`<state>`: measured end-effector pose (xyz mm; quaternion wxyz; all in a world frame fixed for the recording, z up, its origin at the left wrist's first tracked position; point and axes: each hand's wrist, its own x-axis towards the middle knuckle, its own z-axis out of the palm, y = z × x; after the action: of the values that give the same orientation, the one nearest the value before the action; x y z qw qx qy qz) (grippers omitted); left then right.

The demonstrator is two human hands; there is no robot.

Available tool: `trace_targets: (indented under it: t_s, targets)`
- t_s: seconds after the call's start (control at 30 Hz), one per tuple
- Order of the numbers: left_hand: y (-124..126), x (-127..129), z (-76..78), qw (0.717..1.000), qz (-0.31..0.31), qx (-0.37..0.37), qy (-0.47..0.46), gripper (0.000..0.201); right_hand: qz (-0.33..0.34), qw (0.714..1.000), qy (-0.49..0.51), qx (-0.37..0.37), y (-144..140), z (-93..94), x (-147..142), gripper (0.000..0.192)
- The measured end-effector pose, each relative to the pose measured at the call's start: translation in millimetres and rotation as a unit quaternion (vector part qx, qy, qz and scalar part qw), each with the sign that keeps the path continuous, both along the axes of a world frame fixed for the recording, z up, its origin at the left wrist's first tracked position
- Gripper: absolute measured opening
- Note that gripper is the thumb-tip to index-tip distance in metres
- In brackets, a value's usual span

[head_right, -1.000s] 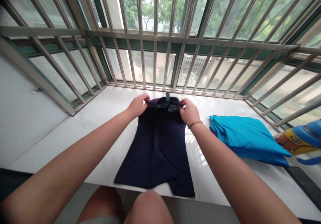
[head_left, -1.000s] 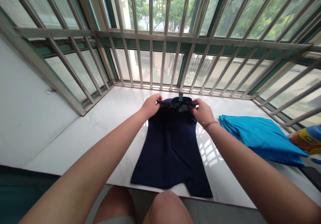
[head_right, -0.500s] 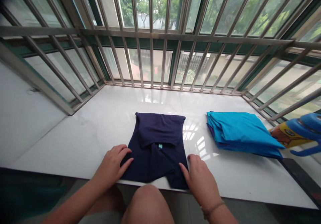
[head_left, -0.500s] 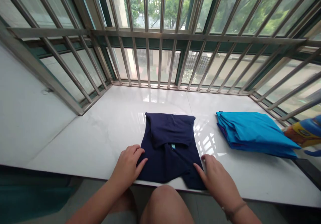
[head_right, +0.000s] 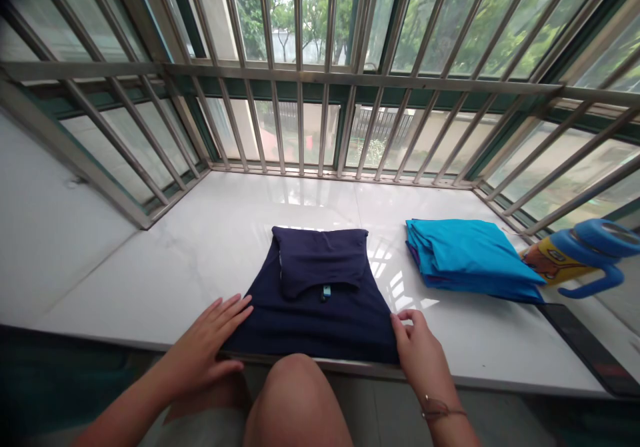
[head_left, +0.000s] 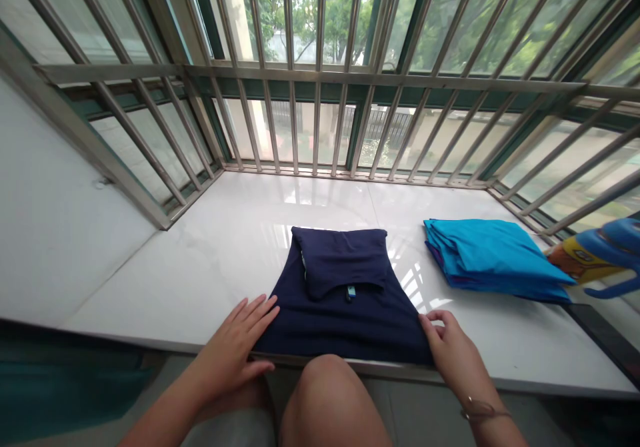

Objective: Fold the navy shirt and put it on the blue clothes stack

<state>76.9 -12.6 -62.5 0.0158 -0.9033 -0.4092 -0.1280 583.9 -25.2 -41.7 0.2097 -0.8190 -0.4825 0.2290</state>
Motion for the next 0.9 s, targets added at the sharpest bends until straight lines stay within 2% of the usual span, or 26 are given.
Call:
trace_targets:
  t_s: [0.1, 0.2, 0.27, 0.33, 0.43, 0.57, 0.63, 0.73, 0.83, 0.9]
  targets:
    - [-8, -10, -6.6, 1.0, -0.017, -0.006, -0.006, 0.081, 0.055, 0.997, 0.051, 0.024, -9, 2.0, 2, 0.053]
    - [-12, -14, -13.6, 0.995, -0.033, -0.024, -0.091, 0.049, 0.135, 0.986, 0.081, 0.062, -16, 14.9, 11, 0.05]
    - [-12, -11, -12.7, 0.985, -0.014, -0.049, -0.167, 0.025, 0.197, 0.973, 0.088, 0.082, -18, 24.0, 21, 0.042]
    - [-10, -4, -5.5, 0.968, 0.036, -0.075, -0.238, 0.016, 0.251, 0.961, 0.085, 0.078, -17, 29.2, 32, 0.042]
    - [-4, 8, 15.2, 0.938, 0.111, -0.117, -0.308, 0.017, 0.291, 0.952, 0.065, 0.064, -12, 28.6, 42, 0.048]
    - [5, 28, 44.6, 0.93, 0.116, -0.212, -0.277, 0.028, 0.302, 0.951, 0.017, 0.061, -9, 22.4, 41, 0.048]
    - [11, 42, 53.1, 0.926, 0.145, -0.233, -0.26, 0.035, 0.307, 0.95, 0.008, 0.061, -12, 21.4, 36, 0.044]
    - [27, 70, 56.9, 0.91, 0.218, -0.227, -0.271, 0.033, 0.28, 0.958, 0.012, 0.063, -15, 26.6, 26, 0.038]
    - [51, 98, 57.0, 0.891, 0.278, -0.233, -0.273, 0.056, 0.149, 0.984, -0.009, 0.093, -8, 40.2, 14, 0.046]
    - [71, 113, 57.7, 0.874, 0.307, -0.249, -0.282, 0.066, 0.053, 0.992, -0.034, 0.107, 6, 49.9, 3, 0.05]
